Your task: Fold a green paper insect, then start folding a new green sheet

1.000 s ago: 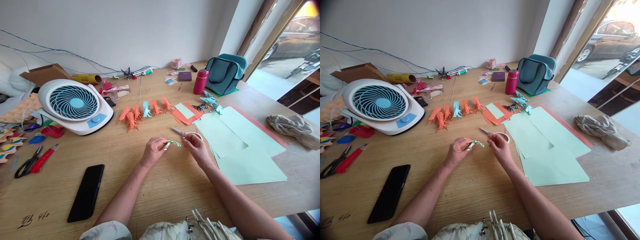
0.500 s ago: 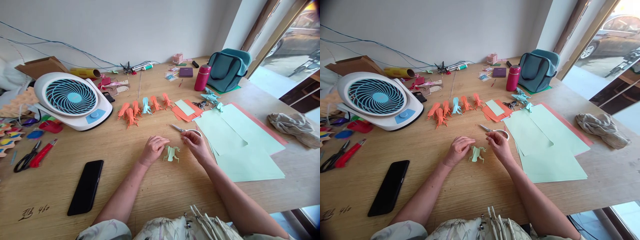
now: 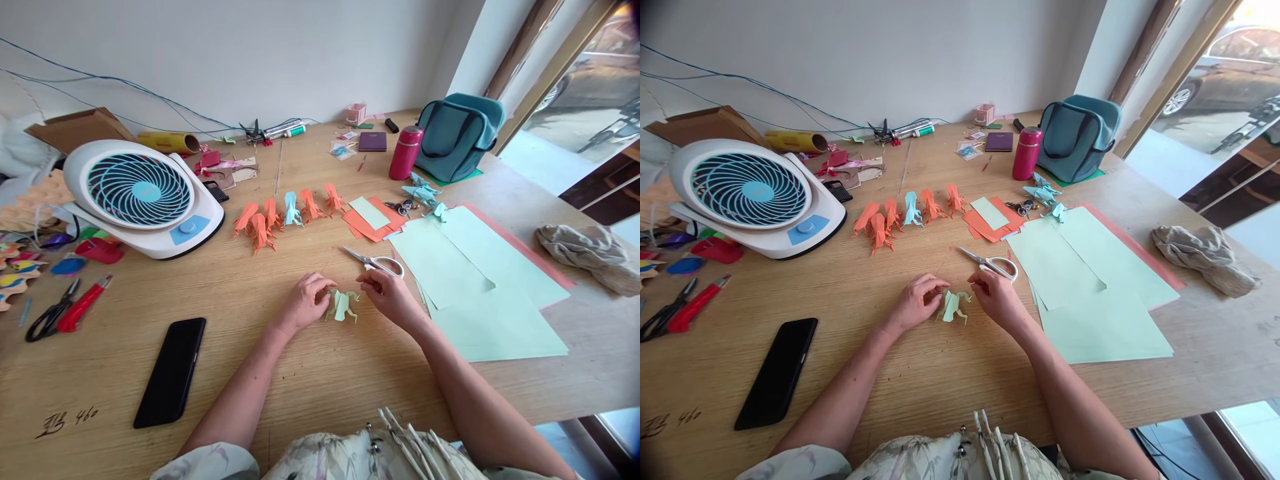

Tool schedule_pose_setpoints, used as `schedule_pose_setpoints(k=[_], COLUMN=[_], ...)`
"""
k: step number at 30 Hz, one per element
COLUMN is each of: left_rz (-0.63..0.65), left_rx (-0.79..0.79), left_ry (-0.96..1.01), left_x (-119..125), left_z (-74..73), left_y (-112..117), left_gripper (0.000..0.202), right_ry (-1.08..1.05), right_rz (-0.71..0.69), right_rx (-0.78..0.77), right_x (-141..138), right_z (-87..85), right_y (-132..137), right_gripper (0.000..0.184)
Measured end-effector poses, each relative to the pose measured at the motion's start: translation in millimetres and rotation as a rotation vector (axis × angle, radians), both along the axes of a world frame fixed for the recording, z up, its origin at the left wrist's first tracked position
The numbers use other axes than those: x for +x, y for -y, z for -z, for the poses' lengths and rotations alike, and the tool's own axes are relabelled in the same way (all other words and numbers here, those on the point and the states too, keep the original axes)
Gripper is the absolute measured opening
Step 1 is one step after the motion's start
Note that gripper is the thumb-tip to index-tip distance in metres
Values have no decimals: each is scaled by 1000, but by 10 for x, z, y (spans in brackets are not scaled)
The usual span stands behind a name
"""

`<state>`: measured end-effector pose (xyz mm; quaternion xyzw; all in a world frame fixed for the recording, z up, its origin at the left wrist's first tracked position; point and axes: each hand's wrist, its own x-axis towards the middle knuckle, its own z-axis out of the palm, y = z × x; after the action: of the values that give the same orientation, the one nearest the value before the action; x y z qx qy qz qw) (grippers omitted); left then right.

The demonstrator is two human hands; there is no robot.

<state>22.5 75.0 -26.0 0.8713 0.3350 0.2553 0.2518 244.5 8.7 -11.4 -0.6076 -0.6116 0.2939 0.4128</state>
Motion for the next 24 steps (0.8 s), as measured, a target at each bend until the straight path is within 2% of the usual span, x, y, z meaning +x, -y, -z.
schedule_pose_setpoints(k=[6, 11, 17, 24], left_rz=[-5, -19, -53, -118], left_rx=[-24, -32, -46, -152], left_ry=[-20, -20, -25, 58], left_x=[19, 41, 43, -27], left_z=[-10, -22, -52, 20], left_y=[23, 44, 69, 71], left_gripper=[18, 13, 22, 31], right_ry=[166, 322, 360, 343], right_rz=[-133, -135, -150, -132], right_rx=[-43, -14, 52, 126], right_x=[-75, -140, -142, -44], right_z=[40, 55, 93, 50], right_y=[43, 58, 39, 24], right_gripper=[22, 20, 26, 26])
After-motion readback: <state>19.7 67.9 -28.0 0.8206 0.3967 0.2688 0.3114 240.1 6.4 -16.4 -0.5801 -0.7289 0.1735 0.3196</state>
